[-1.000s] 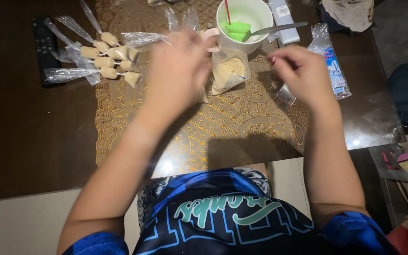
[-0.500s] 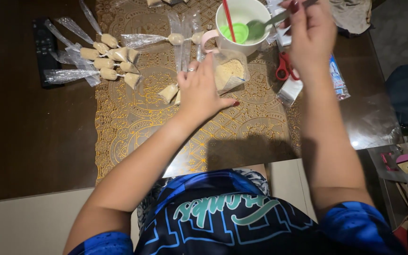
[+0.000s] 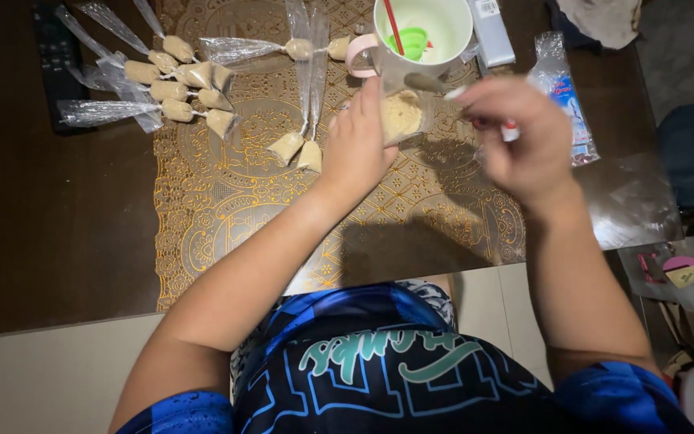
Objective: The person scoops a light-colored powder from a container into small clear plastic bags using a green funnel and a spoon. They then tie the tops of the filled bags and place them on the table. The process is repeated for multiple bags.
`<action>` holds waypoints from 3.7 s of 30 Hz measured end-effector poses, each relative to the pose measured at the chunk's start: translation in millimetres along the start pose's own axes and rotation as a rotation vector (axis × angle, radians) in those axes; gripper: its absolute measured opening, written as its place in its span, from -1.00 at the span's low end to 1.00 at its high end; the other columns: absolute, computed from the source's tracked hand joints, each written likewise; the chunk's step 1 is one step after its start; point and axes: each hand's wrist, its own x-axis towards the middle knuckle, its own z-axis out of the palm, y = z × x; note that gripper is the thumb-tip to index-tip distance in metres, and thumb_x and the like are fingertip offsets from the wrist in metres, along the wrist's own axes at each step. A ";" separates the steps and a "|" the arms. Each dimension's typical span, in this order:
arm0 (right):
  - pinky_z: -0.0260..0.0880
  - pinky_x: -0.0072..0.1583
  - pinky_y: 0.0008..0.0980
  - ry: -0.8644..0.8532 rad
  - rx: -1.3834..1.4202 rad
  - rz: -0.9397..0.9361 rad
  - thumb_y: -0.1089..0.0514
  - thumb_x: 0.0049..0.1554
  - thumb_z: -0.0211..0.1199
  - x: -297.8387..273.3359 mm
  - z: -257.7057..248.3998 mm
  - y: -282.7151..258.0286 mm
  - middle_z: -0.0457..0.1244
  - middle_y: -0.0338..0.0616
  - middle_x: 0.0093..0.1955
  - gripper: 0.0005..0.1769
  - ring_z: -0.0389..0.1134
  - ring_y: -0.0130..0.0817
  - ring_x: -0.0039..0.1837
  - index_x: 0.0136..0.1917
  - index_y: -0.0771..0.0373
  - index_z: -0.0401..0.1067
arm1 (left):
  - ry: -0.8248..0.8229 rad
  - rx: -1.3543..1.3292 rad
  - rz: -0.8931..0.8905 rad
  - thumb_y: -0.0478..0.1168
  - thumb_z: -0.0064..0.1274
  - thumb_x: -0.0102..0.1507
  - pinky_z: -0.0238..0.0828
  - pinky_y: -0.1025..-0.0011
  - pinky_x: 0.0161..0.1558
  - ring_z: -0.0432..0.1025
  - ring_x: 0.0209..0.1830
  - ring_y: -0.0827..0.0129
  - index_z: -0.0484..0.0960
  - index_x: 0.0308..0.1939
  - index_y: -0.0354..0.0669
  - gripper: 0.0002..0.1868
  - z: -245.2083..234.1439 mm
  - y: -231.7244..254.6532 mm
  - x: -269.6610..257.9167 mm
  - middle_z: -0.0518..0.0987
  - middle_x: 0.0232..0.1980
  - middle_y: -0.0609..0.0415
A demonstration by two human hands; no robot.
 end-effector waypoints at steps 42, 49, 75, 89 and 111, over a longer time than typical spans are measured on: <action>0.50 0.07 -0.40 0.130 -0.035 0.033 0.63 0.19 0.14 -26.3 39.4 -5.1 0.35 0.03 0.21 -0.58 0.46 -0.24 0.09 0.19 0.24 0.32 | -0.252 -0.468 -0.006 -0.32 0.36 0.05 0.44 0.23 0.17 0.53 0.19 0.00 0.38 0.30 -0.19 -0.24 -21.3 -18.8 19.1 0.62 0.15 -0.18; 0.47 0.09 -0.45 0.112 0.003 0.017 0.59 0.20 0.13 -23.3 33.0 -9.1 0.35 0.05 0.17 -0.67 0.44 -0.24 0.12 0.14 0.29 0.31 | -0.411 -0.443 0.027 -0.37 0.33 0.08 0.44 0.31 0.18 0.54 0.19 0.16 0.43 0.29 -0.15 -0.30 -20.6 -35.0 37.1 0.65 0.14 -0.08; 0.49 0.27 -0.33 0.127 0.399 0.112 0.50 0.38 0.01 -37.5 22.7 9.7 0.33 0.16 0.23 -0.82 0.43 -0.22 0.20 0.18 0.33 0.22 | -0.931 -0.405 -0.193 -0.40 0.12 0.06 0.50 0.35 -0.03 0.52 -0.04 0.34 0.45 0.31 0.00 -0.30 -36.2 -35.2 86.6 0.61 0.01 0.10; 0.48 0.21 -0.41 0.160 0.415 0.128 0.50 0.40 -0.02 -37.6 31.0 18.7 0.32 0.14 0.26 -0.81 0.43 -0.33 0.14 0.23 0.34 0.22 | -0.574 -0.414 0.276 -0.24 0.52 -0.07 0.39 0.30 0.20 0.49 0.19 0.19 0.51 0.24 -0.19 -0.18 -37.3 -40.1 57.5 0.61 0.18 -0.03; 0.44 0.14 -0.49 0.152 0.572 0.421 0.39 0.50 0.04 0.2 22.8 58.4 0.37 -0.05 0.15 -0.91 0.39 -0.48 0.07 0.25 0.31 0.29 | -0.446 -0.665 -0.013 -0.19 0.41 0.13 0.46 0.36 0.26 0.54 0.25 0.25 0.41 0.34 -0.21 -0.25 -22.3 -34.6 41.7 0.62 0.24 -0.04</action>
